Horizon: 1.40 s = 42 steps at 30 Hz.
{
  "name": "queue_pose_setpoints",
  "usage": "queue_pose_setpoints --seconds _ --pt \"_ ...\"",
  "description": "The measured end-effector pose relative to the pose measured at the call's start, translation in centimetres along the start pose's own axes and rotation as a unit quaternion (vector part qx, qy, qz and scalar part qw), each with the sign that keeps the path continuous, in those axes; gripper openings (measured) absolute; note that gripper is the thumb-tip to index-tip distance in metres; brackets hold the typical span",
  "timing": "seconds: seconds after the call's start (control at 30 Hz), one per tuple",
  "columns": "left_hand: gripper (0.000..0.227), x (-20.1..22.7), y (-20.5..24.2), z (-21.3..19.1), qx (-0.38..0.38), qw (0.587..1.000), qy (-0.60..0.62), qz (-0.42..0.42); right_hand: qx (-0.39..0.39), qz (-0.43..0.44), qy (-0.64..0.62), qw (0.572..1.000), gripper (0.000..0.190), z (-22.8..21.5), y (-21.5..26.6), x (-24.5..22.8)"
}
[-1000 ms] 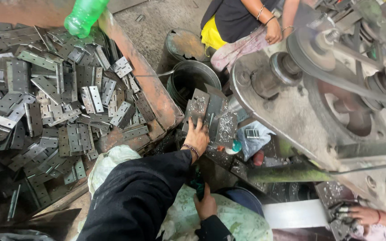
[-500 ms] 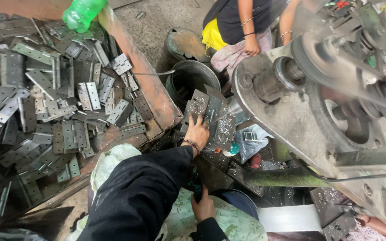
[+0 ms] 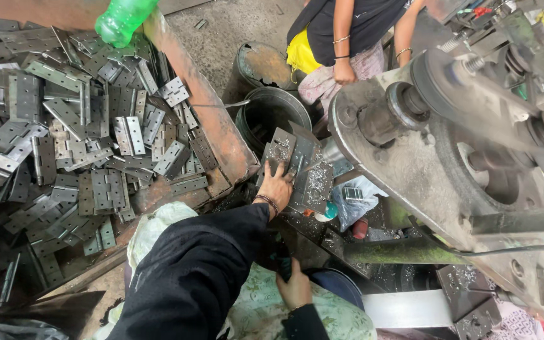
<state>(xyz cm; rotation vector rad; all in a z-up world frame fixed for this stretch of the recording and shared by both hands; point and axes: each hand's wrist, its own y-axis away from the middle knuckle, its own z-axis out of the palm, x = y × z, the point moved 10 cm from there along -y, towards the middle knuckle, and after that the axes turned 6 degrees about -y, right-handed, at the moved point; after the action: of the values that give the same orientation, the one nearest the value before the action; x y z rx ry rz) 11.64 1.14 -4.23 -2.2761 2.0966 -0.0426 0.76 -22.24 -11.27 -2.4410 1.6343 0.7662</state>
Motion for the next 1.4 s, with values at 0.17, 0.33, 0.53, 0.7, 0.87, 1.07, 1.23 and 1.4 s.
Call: queue_pose_setpoints --seconds 0.17,0.33,0.53,0.7,0.87,1.07,1.23,1.4 --pt "0.045 -0.5 0.8 -1.5 0.027 1.000 0.007 -0.011 -0.003 0.051 -0.024 0.998 0.080 5.3 0.4 4.0" --pt "0.044 1.4 3.6 -3.3 -0.004 0.999 -0.033 0.004 -0.019 0.057 0.002 0.998 0.082 5.3 1.2 3.9" --pt "0.047 1.6 4.4 -3.7 -0.038 0.998 -0.048 0.005 -0.044 0.026 0.039 0.998 0.077 -0.9 0.2 -0.2" --pt "0.048 0.3 2.1 -3.5 -0.047 0.998 -0.048 -0.019 -0.019 0.021 0.025 0.999 0.072 -0.7 -0.2 -0.1" --pt "0.050 0.5 1.6 -3.6 -0.065 0.996 -0.055 -0.011 -0.020 0.063 0.007 0.998 0.078 5.1 0.6 3.3" --pt "0.052 0.5 2.4 -3.3 -0.022 0.999 -0.029 -0.028 0.013 0.006 0.017 1.000 0.082 3.3 0.5 1.9" --pt "0.057 0.0 1.1 -2.4 0.002 0.998 -0.023 -0.050 -0.072 0.071 0.027 0.994 0.081 0.1 0.5 1.1" --pt "0.049 0.2 -0.5 -1.8 -0.032 0.998 -0.029 -0.040 0.011 -0.032 -0.006 0.999 0.075 0.4 -0.1 0.2"
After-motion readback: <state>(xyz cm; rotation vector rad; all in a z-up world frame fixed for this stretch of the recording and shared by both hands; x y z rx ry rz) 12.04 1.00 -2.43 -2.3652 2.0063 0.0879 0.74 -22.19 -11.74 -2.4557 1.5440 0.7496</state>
